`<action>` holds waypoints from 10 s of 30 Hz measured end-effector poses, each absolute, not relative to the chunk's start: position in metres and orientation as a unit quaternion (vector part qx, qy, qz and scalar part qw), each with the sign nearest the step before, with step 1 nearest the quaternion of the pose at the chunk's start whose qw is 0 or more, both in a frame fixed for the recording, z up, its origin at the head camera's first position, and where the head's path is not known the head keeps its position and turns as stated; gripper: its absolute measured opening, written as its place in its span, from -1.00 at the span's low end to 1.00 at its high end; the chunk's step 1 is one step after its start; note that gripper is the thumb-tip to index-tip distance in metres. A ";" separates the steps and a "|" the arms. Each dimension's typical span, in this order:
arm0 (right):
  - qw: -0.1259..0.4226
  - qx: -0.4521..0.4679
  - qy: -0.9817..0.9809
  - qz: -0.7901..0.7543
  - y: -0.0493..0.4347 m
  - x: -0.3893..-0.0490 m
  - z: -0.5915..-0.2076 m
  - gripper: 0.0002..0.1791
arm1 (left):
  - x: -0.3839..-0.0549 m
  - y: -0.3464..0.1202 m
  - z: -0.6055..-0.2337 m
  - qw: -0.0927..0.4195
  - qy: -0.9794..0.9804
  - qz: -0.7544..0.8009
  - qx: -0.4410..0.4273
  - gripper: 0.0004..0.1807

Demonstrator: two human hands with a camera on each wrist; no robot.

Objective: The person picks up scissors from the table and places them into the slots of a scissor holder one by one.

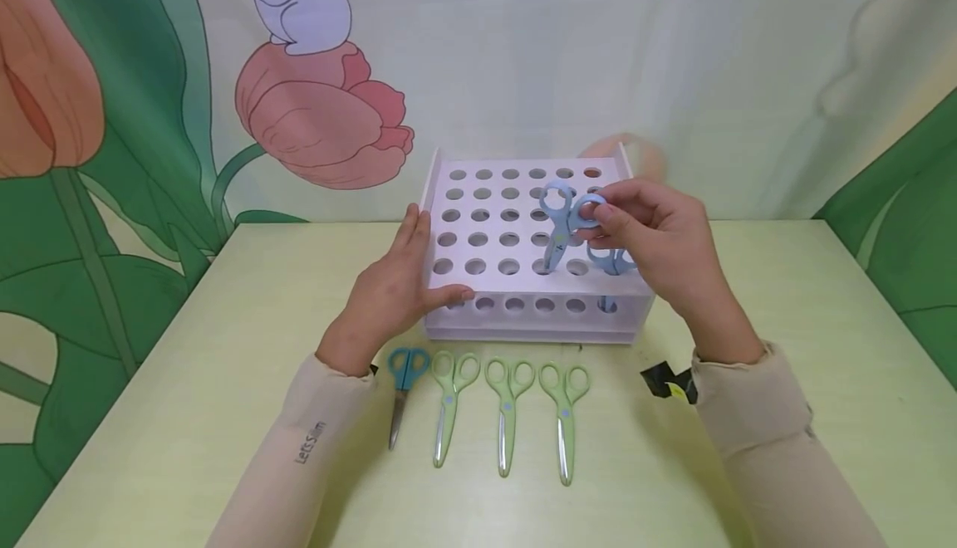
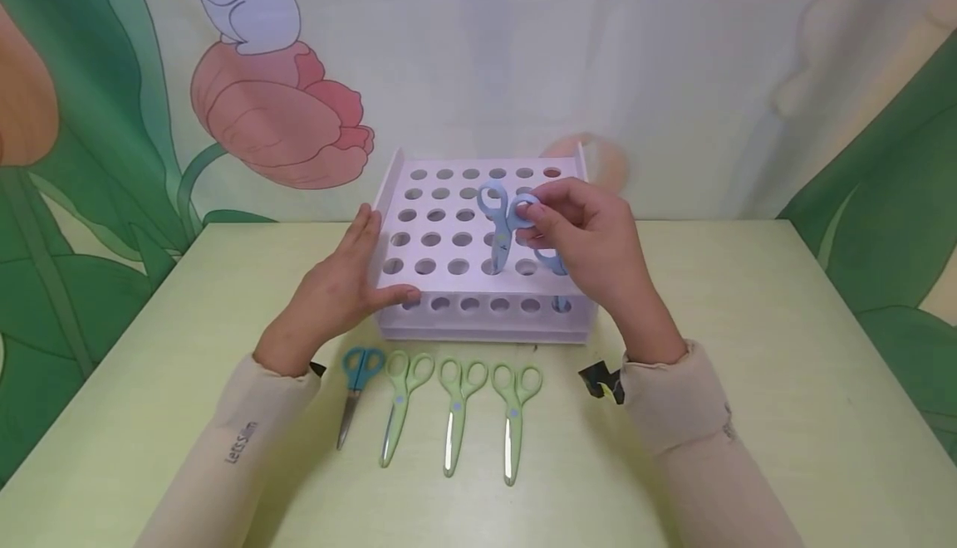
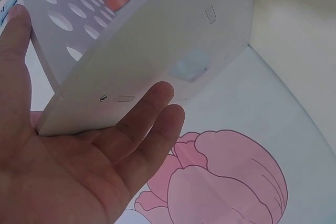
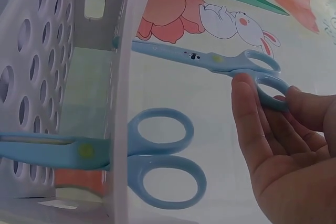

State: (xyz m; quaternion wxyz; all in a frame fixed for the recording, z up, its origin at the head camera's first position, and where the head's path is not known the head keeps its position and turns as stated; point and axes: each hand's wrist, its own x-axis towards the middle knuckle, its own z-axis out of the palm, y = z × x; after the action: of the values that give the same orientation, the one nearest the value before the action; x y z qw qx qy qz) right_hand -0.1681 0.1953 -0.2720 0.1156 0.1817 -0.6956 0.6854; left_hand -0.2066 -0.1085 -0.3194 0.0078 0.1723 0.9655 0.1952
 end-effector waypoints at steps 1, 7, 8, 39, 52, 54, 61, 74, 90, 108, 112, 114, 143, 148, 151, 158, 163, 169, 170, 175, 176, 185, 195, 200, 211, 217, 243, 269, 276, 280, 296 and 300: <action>0.114 0.181 -0.704 0.677 0.195 -0.168 -0.272 -0.86 | -0.206 -0.109 -0.320 0.008 0.965 0.197 0.172 0.34; 0.107 0.158 -0.743 0.642 0.193 -0.167 -0.272 -0.82 | -0.207 -0.109 -0.320 0.003 0.964 0.200 0.174 0.34; 0.104 0.153 -0.747 0.639 0.192 -0.167 -0.272 -0.82 | -0.207 -0.109 -0.320 0.002 0.964 0.200 0.174 0.34; 0.060 0.104 -0.861 0.494 0.183 -0.168 -0.283 -0.78 | -0.205 -0.108 -0.321 0.004 0.964 0.199 0.174 0.34; 0.035 0.108 -0.877 0.467 0.179 -0.171 -0.287 -0.86 | -0.206 -0.109 -0.322 0.003 0.965 0.196 0.173 0.34; 0.031 0.108 -0.878 0.466 0.179 -0.171 -0.287 -0.86 | -0.206 -0.109 -0.321 0.002 0.965 0.196 0.172 0.34; 0.020 0.108 -0.883 0.457 0.178 -0.172 -0.289 -0.85 | -0.206 -0.110 -0.320 0.002 0.966 0.193 0.172 0.34; 0.015 0.104 -0.888 0.447 0.177 -0.175 -0.292 -0.86 | -0.206 -0.110 -0.319 0.003 0.966 0.194 0.173 0.34; 0.016 0.099 -0.889 0.447 0.176 -0.175 -0.293 -0.84 | -0.207 -0.111 -0.321 0.002 0.964 0.199 0.178 0.36; 0.088 0.085 -0.869 0.480 0.180 -0.147 -0.267 -0.74 | -0.207 -0.111 -0.321 0.009 0.964 0.204 0.173 0.35; 0.110 0.104 -0.853 0.500 0.182 -0.135 -0.263 -0.74 | -0.206 -0.111 -0.322 0.006 0.963 0.204 0.173 0.36; 0.119 0.122 -0.846 0.506 0.183 -0.131 -0.263 -0.76 | -0.206 -0.112 -0.321 0.002 0.963 0.204 0.174 0.36; -0.051 0.142 -0.766 0.625 0.204 -0.109 -0.384 -0.79 | -0.206 -0.112 -0.323 -0.001 0.965 0.195 0.176 0.37; -0.087 0.129 -0.815 0.559 0.204 -0.113 -0.392 -0.71 | -0.206 -0.113 -0.321 -0.006 0.964 0.198 0.179 0.36; -0.116 0.124 -0.841 0.514 0.206 -0.115 -0.398 -0.62 | -0.206 -0.113 -0.321 -0.006 0.963 0.200 0.180 0.36; -0.142 0.151 -0.847 0.489 0.210 -0.117 -0.408 -0.54 | -0.205 -0.113 -0.320 -0.001 0.964 0.199 0.178 0.36; -0.150 0.180 -0.849 0.473 0.212 -0.118 -0.409 -0.52 | -0.206 -0.113 -0.320 -0.003 0.963 0.198 0.181 0.36; -0.141 0.201 -0.875 0.417 0.212 -0.119 -0.408 -0.40 | -0.207 -0.113 -0.321 -0.006 0.964 0.195 0.181 0.37; -0.143 0.203 -0.877 0.411 0.212 -0.119 -0.408 -0.38 | -0.207 -0.113 -0.321 -0.007 0.964 0.194 0.182 0.36; -0.151 0.209 -0.882 0.394 0.213 -0.119 -0.409 -0.44 | -0.206 -0.113 -0.322 -0.011 0.963 0.196 0.185 0.35; -0.153 0.210 -0.880 0.397 0.214 -0.119 -0.410 -0.45 | -0.206 -0.113 -0.322 -0.012 0.963 0.197 0.186 0.35; -0.158 0.217 -0.876 0.400 0.212 -0.119 -0.413 -0.50 | -0.205 -0.116 -0.324 -0.012 0.962 0.198 0.186 0.34; -0.225 0.245 -0.846 0.416 0.220 -0.124 -0.407 -0.67 | -0.206 -0.118 -0.324 -0.014 0.962 0.202 0.183 0.34; -0.262 0.245 -0.805 0.472 0.226 -0.124 -0.406 -0.67 | -0.206 -0.116 -0.323 -0.013 0.962 0.200 0.186 0.34; -0.260 0.274 -0.698 0.608 0.230 -0.128 -0.405 -0.69 | -0.207 -0.114 -0.323 -0.010 0.963 0.196 0.183 0.35; -0.222 0.272 -0.671 0.654 0.230 -0.127 -0.397 -0.76 | -0.207 -0.114 -0.323 -0.009 0.964 0.195 0.182 0.36; -0.073 0.226 -0.717 0.656 0.218 -0.112 -0.350 -0.79 | -0.205 -0.113 -0.322 -0.012 0.962 0.199 0.185 0.31; 0.048 0.265 -0.660 0.701 0.199 -0.124 -0.297 -0.76 | -0.206 -0.115 -0.322 -0.018 0.961 0.199 0.193 0.38; 0.057 0.274 -0.641 0.715 0.190 -0.127 -0.286 -0.71 | -0.206 -0.116 -0.321 -0.019 0.961 0.195 0.193 0.37; 0.072 0.278 -0.631 0.721 0.181 -0.130 -0.279 -0.71 | -0.205 -0.116 -0.319 -0.010 0.963 0.194 0.187 0.37; 0.116 0.241 -0.649 0.713 0.129 -0.159 -0.276 -0.82 | -0.208 -0.114 -0.319 0.011 0.966 0.190 0.172 0.37; 0.126 0.238 -0.649 0.712 0.118 -0.168 -0.279 -0.83 | -0.208 -0.114 -0.319 0.009 0.967 0.185 0.174 0.37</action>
State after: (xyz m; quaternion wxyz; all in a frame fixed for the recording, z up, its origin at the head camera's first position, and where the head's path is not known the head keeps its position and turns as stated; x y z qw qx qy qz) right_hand -0.1684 0.1183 -0.2790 0.1258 0.2380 -0.6489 0.7116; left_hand -0.2078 -0.1141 -0.3187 0.0091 0.1737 0.9672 0.1853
